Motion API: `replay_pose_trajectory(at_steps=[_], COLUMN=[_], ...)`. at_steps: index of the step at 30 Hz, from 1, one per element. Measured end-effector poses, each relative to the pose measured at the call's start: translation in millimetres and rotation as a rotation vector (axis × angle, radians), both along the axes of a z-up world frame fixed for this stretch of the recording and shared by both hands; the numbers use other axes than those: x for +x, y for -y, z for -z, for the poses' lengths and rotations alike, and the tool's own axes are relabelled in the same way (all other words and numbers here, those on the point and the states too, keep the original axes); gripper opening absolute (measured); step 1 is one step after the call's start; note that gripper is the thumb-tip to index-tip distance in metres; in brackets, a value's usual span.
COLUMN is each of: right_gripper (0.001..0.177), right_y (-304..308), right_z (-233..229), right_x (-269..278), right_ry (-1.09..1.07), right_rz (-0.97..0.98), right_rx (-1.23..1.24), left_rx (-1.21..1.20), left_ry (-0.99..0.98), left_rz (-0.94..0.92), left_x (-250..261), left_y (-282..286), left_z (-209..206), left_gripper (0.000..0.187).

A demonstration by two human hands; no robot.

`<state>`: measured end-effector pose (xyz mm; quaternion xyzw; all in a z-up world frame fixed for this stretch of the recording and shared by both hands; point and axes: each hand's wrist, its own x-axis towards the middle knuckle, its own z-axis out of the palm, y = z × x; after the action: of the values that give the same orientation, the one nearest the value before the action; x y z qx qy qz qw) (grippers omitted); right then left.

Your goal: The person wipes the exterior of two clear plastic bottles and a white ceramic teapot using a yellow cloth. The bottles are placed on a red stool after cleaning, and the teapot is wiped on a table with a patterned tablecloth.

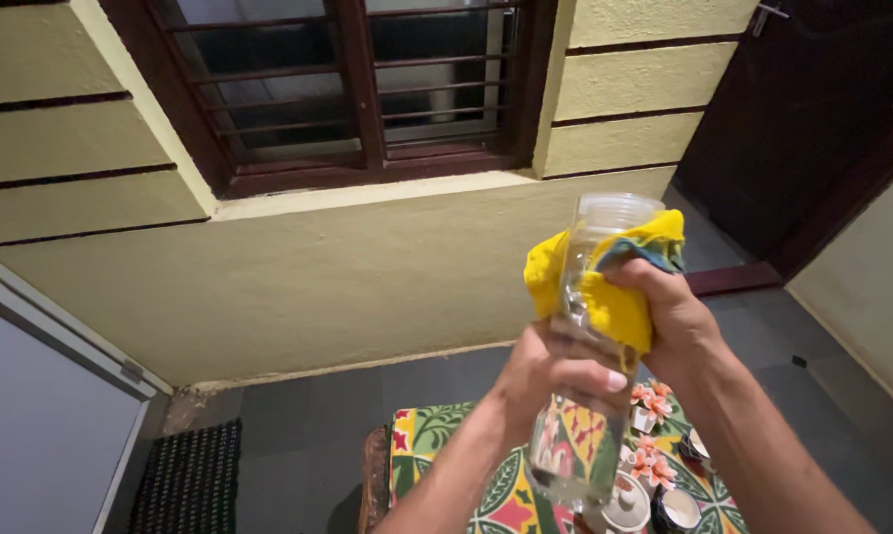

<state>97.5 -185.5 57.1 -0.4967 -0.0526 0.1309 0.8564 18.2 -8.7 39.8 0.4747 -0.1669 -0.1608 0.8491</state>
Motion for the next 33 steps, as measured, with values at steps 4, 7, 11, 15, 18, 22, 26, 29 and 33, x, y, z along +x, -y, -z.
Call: replay_pose_trajectory(at_steps=[4, 7, 11, 15, 18, 22, 26, 29, 33], right_gripper=[0.035, 0.034, 0.033, 0.03, 0.041, 0.066, 0.074, 0.075, 0.075], right_y=[-27.4, -44.0, -49.7, -31.8, -0.2, 30.2, 43.7, 46.4, 62.2], right_z=[-21.0, -20.2, -0.7, 35.1, 64.6, 111.7, 142.7, 151.4, 157.3], right_x=[-24.0, -40.7, -50.2, -40.4, -23.2, -4.0, -2.3, -6.6, -25.8], right_ry=[0.15, 0.276, 0.255, 0.162, 0.047, -0.016, -0.128, -0.022, 0.017], right_rz=[0.227, 0.365, 0.498, 0.47, 0.287, 0.071, -0.23, -0.416, -0.467], right_rx=[-0.264, -0.422, -0.462, -0.331, -0.209, -0.135, 0.032, 0.212, 0.317], left_rx=[0.564, 0.875, 1.083, 0.995, 0.843, 0.569, 0.528, 0.479, 0.451], left_ry=[0.254, 0.332, 0.368, 0.424, 0.418, 0.391, 0.405, 0.337, 0.358], left_rz=[-0.384, -0.609, -0.752, -0.619, -0.499, -0.511, -0.168, 0.042, 0.09], left_x=[-2.5, -11.5, -18.2, -17.8, 6.3, 47.8, 58.9, 48.4, 43.0], left_y=[11.0, 16.8, 22.2, 10.5, -13.9, -36.0, -23.7, -14.5, -11.9], left_z=[-12.2, -16.1, -9.8, 15.9, 32.4, 19.4, -13.6, -29.9, -43.5], left_gripper=[0.038, 0.041, 0.046, 0.049, 0.043, 0.046, 0.071, 0.075, 0.074])
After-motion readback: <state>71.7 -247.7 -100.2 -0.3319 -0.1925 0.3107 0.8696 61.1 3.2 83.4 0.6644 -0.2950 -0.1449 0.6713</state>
